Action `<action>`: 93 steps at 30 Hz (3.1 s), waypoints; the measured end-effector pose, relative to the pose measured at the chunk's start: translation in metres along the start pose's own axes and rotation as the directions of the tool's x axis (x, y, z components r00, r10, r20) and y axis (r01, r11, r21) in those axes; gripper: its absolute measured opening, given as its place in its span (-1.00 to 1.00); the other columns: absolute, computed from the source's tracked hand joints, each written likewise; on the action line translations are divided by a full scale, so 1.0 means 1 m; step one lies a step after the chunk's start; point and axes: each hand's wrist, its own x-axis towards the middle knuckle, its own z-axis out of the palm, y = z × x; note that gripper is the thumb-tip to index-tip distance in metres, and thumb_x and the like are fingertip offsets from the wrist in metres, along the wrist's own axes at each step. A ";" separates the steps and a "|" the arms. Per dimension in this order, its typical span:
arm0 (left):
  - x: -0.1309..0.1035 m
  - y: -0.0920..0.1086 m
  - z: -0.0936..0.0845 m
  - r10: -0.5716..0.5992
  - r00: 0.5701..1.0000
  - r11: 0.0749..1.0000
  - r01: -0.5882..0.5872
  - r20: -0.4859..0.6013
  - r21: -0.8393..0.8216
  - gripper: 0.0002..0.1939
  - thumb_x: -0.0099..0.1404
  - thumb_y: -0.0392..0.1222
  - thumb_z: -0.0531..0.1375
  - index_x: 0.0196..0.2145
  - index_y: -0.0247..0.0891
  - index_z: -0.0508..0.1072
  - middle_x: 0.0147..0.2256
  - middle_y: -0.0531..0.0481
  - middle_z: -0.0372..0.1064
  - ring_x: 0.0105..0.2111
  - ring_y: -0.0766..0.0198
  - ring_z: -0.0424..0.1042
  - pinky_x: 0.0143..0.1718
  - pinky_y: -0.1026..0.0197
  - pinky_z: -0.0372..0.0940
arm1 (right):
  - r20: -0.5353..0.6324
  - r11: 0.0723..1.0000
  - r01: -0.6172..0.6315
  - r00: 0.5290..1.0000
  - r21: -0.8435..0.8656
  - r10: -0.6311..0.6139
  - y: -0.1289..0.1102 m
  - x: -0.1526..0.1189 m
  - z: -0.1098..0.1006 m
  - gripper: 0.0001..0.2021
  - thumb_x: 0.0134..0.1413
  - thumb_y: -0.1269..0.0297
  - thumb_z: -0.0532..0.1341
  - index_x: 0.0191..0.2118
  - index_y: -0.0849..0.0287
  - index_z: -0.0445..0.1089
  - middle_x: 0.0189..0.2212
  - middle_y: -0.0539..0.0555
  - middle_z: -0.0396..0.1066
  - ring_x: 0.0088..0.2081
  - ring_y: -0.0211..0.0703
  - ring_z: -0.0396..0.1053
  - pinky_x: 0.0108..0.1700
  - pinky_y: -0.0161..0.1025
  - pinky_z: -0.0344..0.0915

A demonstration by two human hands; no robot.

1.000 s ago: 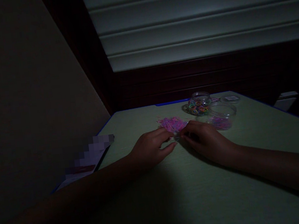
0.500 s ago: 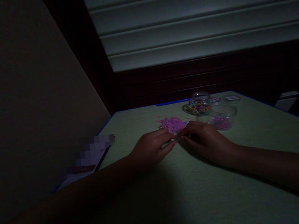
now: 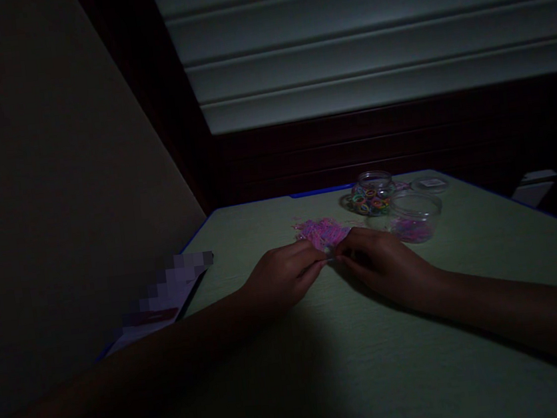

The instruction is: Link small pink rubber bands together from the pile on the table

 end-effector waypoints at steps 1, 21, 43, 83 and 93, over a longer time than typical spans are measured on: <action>0.000 0.000 0.000 0.000 1.000 1.000 0.000 -0.001 -0.001 -0.81 0.26 -0.28 -0.03 -0.25 -0.27 0.34 -0.28 -0.03 0.31 -0.28 0.34 0.29 -0.26 0.30 0.20 | 0.001 1.000 0.001 1.000 0.000 -0.001 0.000 0.000 0.000 -0.88 0.04 0.41 0.05 -0.34 0.23 0.32 -0.41 0.05 0.31 -0.37 -0.27 0.24 -0.33 -0.33 0.15; -0.002 -0.003 0.002 -0.002 0.999 1.000 0.001 -0.033 -0.027 -0.80 0.27 -0.24 -0.02 -0.22 -0.28 0.34 -0.29 -0.03 0.30 -0.28 0.33 0.28 -0.23 0.29 0.20 | 0.001 1.000 0.017 1.000 0.020 -0.017 -0.002 0.000 -0.002 -0.79 0.13 0.35 -0.03 -0.40 0.23 0.31 -0.45 0.03 0.28 -0.39 -0.29 0.23 -0.32 -0.33 0.12; -0.002 -0.002 0.002 0.007 0.999 0.999 -0.008 -0.043 -0.039 -0.81 0.26 -0.27 -0.02 -0.22 -0.28 0.34 -0.29 -0.04 0.30 -0.28 0.33 0.29 -0.24 0.30 0.21 | 0.052 0.998 0.053 0.997 0.027 -0.055 -0.002 0.001 -0.001 -0.89 0.03 0.38 0.06 -0.40 0.21 0.32 -0.45 0.01 0.28 -0.40 -0.32 0.23 -0.30 -0.35 0.12; 0.000 0.002 0.000 -0.059 0.998 0.998 0.059 0.028 0.022 -0.80 0.23 -0.22 0.00 -0.22 -0.27 0.34 -0.32 -0.01 0.29 -0.33 0.35 0.28 -0.34 0.33 0.20 | 0.066 1.000 0.028 0.997 -0.003 -0.028 0.000 0.000 0.001 -0.88 0.04 0.39 0.03 -0.39 0.24 0.29 -0.45 0.05 0.30 -0.43 -0.29 0.22 -0.38 -0.34 0.11; 0.001 0.003 -0.001 -0.056 0.998 0.998 0.056 0.029 0.006 -0.82 0.24 -0.22 0.00 -0.25 -0.27 0.35 -0.33 -0.01 0.29 -0.34 0.36 0.28 -0.35 0.35 0.20 | 0.072 1.000 0.028 0.997 0.012 -0.029 0.000 0.000 0.002 -0.87 0.04 0.39 0.03 -0.36 0.23 0.31 -0.44 0.05 0.30 -0.42 -0.28 0.22 -0.36 -0.33 0.12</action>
